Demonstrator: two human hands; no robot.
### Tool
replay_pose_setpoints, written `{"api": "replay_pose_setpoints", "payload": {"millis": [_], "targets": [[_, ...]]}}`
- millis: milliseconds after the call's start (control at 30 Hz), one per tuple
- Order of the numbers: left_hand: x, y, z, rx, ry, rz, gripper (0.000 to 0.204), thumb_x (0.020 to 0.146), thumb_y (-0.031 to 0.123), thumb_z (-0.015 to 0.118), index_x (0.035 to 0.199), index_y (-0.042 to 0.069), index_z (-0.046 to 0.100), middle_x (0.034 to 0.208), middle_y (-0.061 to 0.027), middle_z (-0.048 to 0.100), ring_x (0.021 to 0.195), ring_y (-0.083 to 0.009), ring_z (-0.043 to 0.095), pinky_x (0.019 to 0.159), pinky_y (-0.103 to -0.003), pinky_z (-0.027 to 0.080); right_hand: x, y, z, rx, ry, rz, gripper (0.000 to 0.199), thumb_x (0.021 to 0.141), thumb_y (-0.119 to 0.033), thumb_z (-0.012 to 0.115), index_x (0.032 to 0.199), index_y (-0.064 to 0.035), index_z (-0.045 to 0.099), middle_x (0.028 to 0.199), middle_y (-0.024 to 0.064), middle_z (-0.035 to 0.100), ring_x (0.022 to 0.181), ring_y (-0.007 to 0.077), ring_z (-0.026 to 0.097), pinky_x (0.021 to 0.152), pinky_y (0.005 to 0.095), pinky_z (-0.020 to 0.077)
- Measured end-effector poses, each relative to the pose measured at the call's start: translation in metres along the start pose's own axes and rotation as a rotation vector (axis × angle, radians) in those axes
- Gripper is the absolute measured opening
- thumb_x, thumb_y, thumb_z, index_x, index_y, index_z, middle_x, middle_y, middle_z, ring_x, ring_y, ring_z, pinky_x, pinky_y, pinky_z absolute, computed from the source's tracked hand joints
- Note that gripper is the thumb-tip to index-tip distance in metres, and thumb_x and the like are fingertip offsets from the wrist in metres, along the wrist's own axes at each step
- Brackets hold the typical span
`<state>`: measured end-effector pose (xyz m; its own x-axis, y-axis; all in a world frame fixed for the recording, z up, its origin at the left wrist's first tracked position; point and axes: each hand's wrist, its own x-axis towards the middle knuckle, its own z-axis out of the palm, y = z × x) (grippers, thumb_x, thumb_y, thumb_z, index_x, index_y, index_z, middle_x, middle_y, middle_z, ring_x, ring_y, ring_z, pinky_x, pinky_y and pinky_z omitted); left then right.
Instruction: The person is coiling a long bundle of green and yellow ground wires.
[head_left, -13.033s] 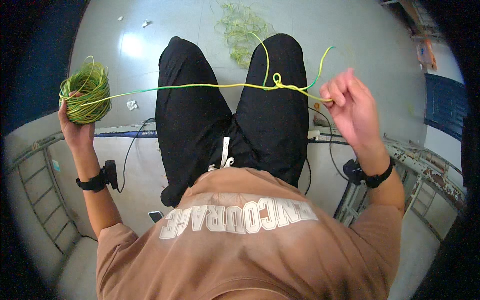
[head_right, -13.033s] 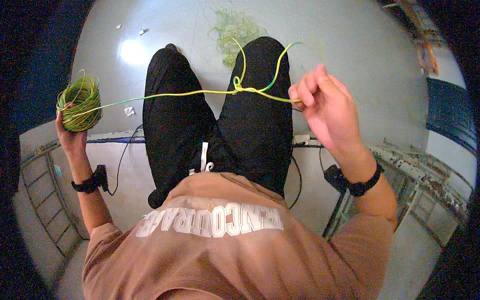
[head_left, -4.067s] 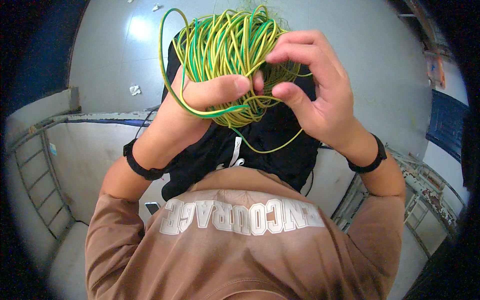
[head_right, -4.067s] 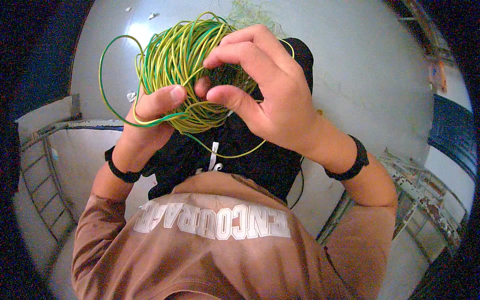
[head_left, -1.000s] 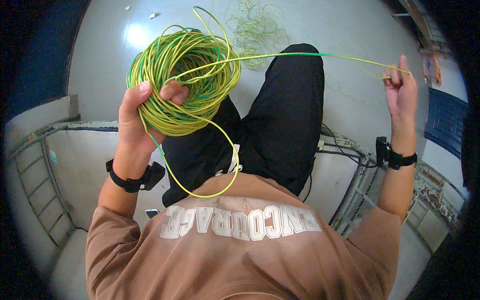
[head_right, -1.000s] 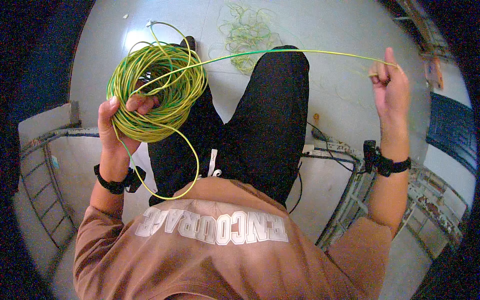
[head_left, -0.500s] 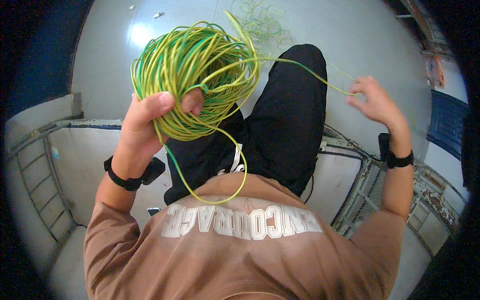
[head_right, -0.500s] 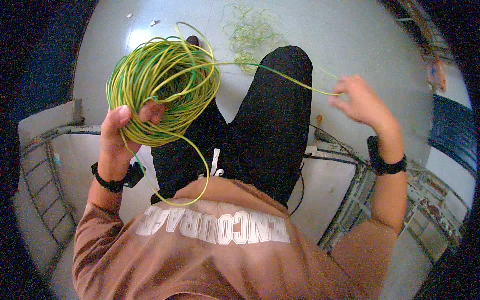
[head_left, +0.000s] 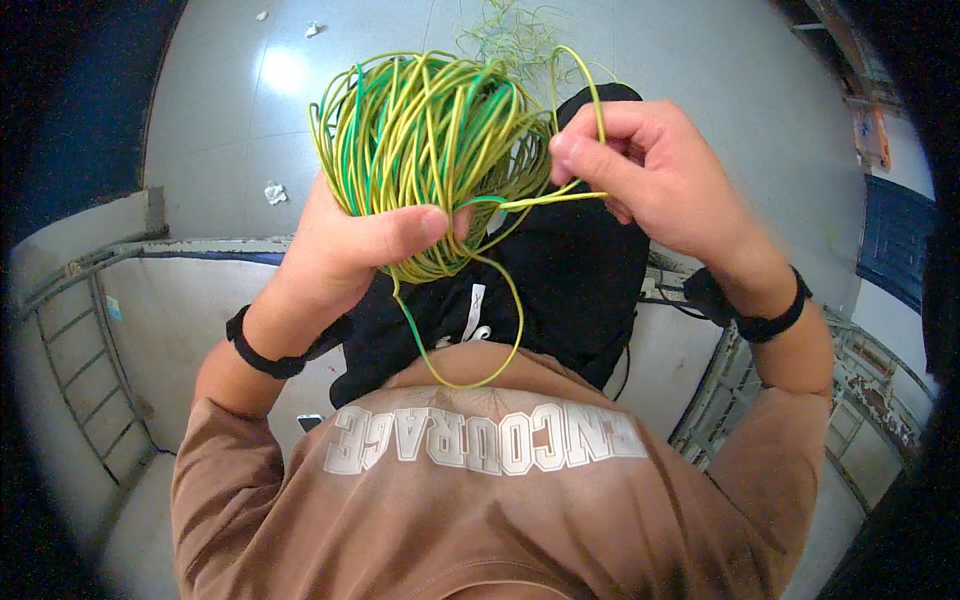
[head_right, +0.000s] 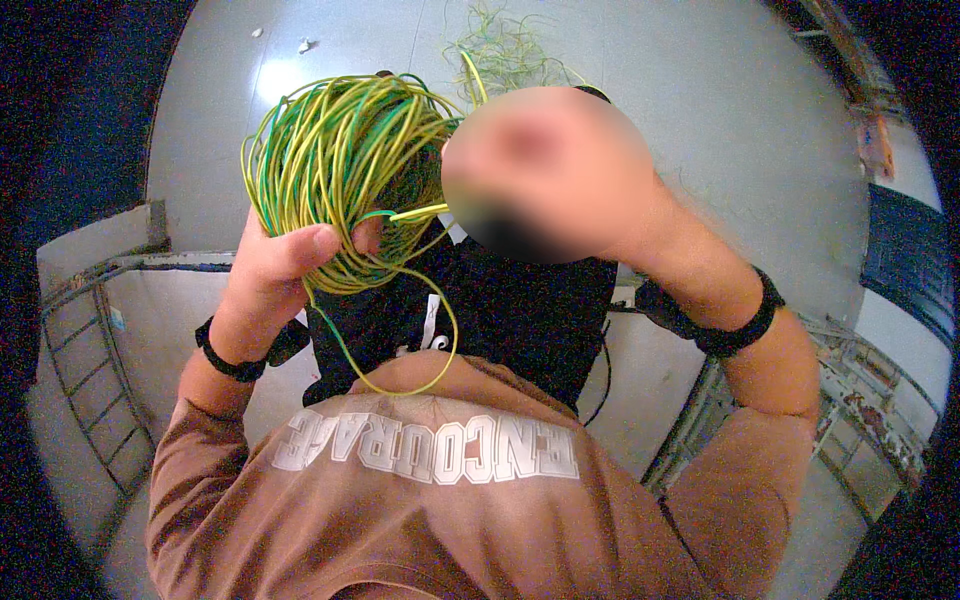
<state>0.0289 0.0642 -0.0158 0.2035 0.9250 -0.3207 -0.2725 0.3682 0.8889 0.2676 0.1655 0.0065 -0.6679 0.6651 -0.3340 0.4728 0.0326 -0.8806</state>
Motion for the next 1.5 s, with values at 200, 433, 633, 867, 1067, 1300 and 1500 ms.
{"api": "replay_pose_setpoints", "payload": {"millis": [200, 433, 633, 867, 1067, 1300, 1500], "targets": [[-0.006, -0.001, -0.017, -0.143, 0.166, 0.123, 0.065, 0.079, 0.031, 0.069, 0.13, -0.001, 0.045, 0.093, -0.0097, 0.062, 0.08, -0.0176, 0.059, 0.076, -0.031, 0.052, -0.027, 0.001, 0.012, 0.423, 0.138, -0.158, 0.026, 0.1, -0.022, 0.054, 0.089, -0.0015, 0.066, 0.067, 0.0012, 0.059, 0.049, 0.0045, 0.048, 0.048, 0.0186, 0.0392], [-0.016, 0.001, -0.015, -0.092, 0.071, 0.111, 0.067, 0.078, 0.03, 0.069, 0.131, -0.002, 0.043, 0.094, -0.0104, 0.062, 0.079, -0.0164, 0.06, 0.076, -0.031, 0.052, -0.034, 0.025, 0.005, 0.647, 0.045, -0.392, 0.035, 0.103, -0.031, 0.045, 0.096, -0.0026, 0.065, 0.142, 0.0245, 0.035, 0.129, 0.0325, 0.043, 0.094, 0.0495, 0.0512], [-0.02, 0.002, -0.003, -0.192, 0.066, 0.066, 0.057, 0.076, 0.028, 0.074, 0.119, -0.003, 0.052, 0.089, -0.0107, 0.064, 0.08, -0.0185, 0.061, 0.074, -0.032, 0.051, -0.035, 0.023, 0.001, 0.275, 0.264, -0.829, 0.029, 0.095, -0.038, 0.058, 0.091, -0.0105, 0.066, 0.151, 0.0244, 0.019, 0.136, 0.0426, 0.031, 0.096, 0.059, 0.0478], [-0.021, -0.002, -0.003, -0.163, 0.01, 0.076, 0.061, 0.074, 0.027, 0.076, 0.122, -0.001, 0.052, 0.092, -0.0105, 0.065, 0.077, -0.0176, 0.062, 0.074, -0.031, 0.052, -0.054, 0.016, -0.011, 0.227, 0.44, -0.629, 0.018, 0.093, -0.009, 0.062, 0.078, -0.0005, 0.055, 0.081, 0.0148, 0.062, 0.067, 0.0225, 0.066, 0.069, 0.0379, 0.0594], [-0.018, -0.002, -0.001, -0.228, 0.031, 0.043, 0.063, 0.073, 0.027, 0.076, 0.124, -0.002, 0.051, 0.092, -0.0111, 0.065, 0.076, -0.0182, 0.062, 0.073, -0.032, 0.052, -0.055, 0.026, -0.029, 1.057, -0.2, -0.231, 0.018, 0.097, -0.001, 0.048, 0.108, 0.0047, 0.061, 0.112, 0.029, 0.062, 0.069, 0.0256, 0.071, 0.066, 0.035, 0.0617], [-0.017, -0.003, -0.004, -0.222, -0.005, -0.002, 0.065, 0.073, 0.028, 0.076, 0.125, -0.001, 0.05, 0.091, -0.012, 0.065, 0.076, -0.0178, 0.062, 0.072, -0.032, 0.052, -0.055, 0.007, -0.034, -0.316, 0.112, -0.748, 0.026, 0.087, 0.005, 0.058, 0.113, 0.0015, 0.062, 0.126, 0.0263, 0.057, 0.09, 0.0351, 0.069, 0.073, 0.0356, 0.0603], [-0.016, -0.004, -0.006, -0.158, 0.032, -0.006, 0.073, 0.073, 0.032, 0.074, 0.129, -0.003, 0.045, 0.096, -0.0092, 0.06, 0.072, -0.0151, 0.057, 0.067, -0.031, 0.05, -0.072, 0.005, -0.034, -1.152, 0.473, -0.976, 0.031, 0.07, -0.002, 0.079, 0.099, -0.0093, 0.071, 0.122, 0.0084, 0.059, 0.117, 0.0328, 0.058, 0.088, 0.0393, 0.0564]]}}
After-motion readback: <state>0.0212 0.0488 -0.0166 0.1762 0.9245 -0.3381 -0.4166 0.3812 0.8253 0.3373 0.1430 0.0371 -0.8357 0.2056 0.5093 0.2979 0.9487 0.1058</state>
